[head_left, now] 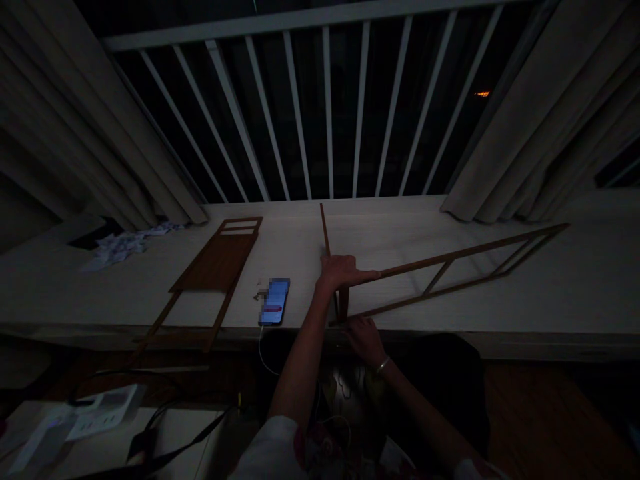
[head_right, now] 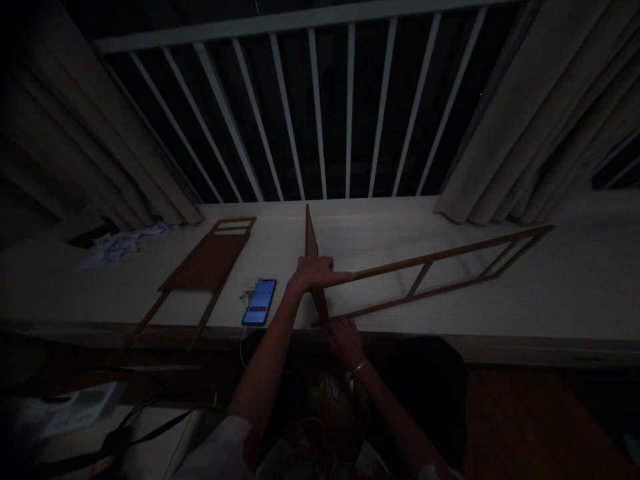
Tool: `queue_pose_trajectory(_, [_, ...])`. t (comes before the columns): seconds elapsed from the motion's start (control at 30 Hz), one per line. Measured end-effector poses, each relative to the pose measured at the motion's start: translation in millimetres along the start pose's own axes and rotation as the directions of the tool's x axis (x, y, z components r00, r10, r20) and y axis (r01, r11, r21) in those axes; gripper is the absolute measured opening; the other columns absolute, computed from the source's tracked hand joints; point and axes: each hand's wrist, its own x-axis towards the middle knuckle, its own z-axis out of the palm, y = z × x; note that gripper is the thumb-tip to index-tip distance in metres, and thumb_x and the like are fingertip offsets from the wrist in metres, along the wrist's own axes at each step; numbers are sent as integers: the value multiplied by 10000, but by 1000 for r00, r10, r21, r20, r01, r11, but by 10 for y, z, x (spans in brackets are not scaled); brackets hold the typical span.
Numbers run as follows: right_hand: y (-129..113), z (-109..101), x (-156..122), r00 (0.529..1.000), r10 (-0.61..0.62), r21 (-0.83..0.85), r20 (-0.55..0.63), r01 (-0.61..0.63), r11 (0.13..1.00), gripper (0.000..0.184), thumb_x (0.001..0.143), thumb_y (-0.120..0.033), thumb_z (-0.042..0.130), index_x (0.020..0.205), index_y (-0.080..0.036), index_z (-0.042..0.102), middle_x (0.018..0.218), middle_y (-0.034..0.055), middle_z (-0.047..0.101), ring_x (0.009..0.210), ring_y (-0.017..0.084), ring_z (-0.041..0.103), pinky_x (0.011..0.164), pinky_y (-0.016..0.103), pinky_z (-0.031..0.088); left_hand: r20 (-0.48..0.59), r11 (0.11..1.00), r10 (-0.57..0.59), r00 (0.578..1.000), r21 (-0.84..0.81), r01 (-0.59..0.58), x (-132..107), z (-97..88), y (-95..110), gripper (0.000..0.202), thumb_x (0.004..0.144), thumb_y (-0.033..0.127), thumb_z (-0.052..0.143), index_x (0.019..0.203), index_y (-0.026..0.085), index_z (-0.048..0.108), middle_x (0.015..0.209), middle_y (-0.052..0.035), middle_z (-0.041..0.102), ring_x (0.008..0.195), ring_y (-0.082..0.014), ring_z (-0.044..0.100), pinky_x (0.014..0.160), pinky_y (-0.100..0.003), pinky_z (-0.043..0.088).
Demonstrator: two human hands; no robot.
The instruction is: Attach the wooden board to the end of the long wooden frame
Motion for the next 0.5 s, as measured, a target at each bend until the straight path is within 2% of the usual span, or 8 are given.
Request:
queue_pose_trajectory(0.17, [25, 14, 0, 993, 99, 74, -67, -94, 993, 241, 753, -262, 550, 983, -197, 515, 921, 61, 593, 877, 214, 503, 752, 330, 346, -2, 1000, 14, 1000, 6, -14, 6, 17, -13, 730, 622, 779, 242, 894, 190, 575, 984, -109, 622, 970, -289, 532, 855, -429, 328])
queue_pose_trajectory(0.33, [37, 152, -24, 960, 249, 244, -125, -214, 946, 335, 699, -252, 567, 1014, -193, 472, 870, 40, 578, 787, 193, 534, 690, 309, 387, 3, 1000, 20, 1000, 10, -20, 6, 16, -18, 724, 626, 776, 247, 916, 197, 571, 1012, -110, 612, 995, -299, 518, 860, -434, 320])
queue_pose_trajectory(0.5, [-1, 244, -23, 934, 321, 394, -154, -240, 887, 436, 674, -200, 547, 1089, -196, 413, 874, 40, 577, 764, 183, 550, 683, 315, 421, 29, 1000, 15, 999, 14, -15, 0, -10, -13, 723, 633, 768, 250, 930, 190, 569, 1032, -115, 605, 1000, -301, 517, 857, -429, 323])
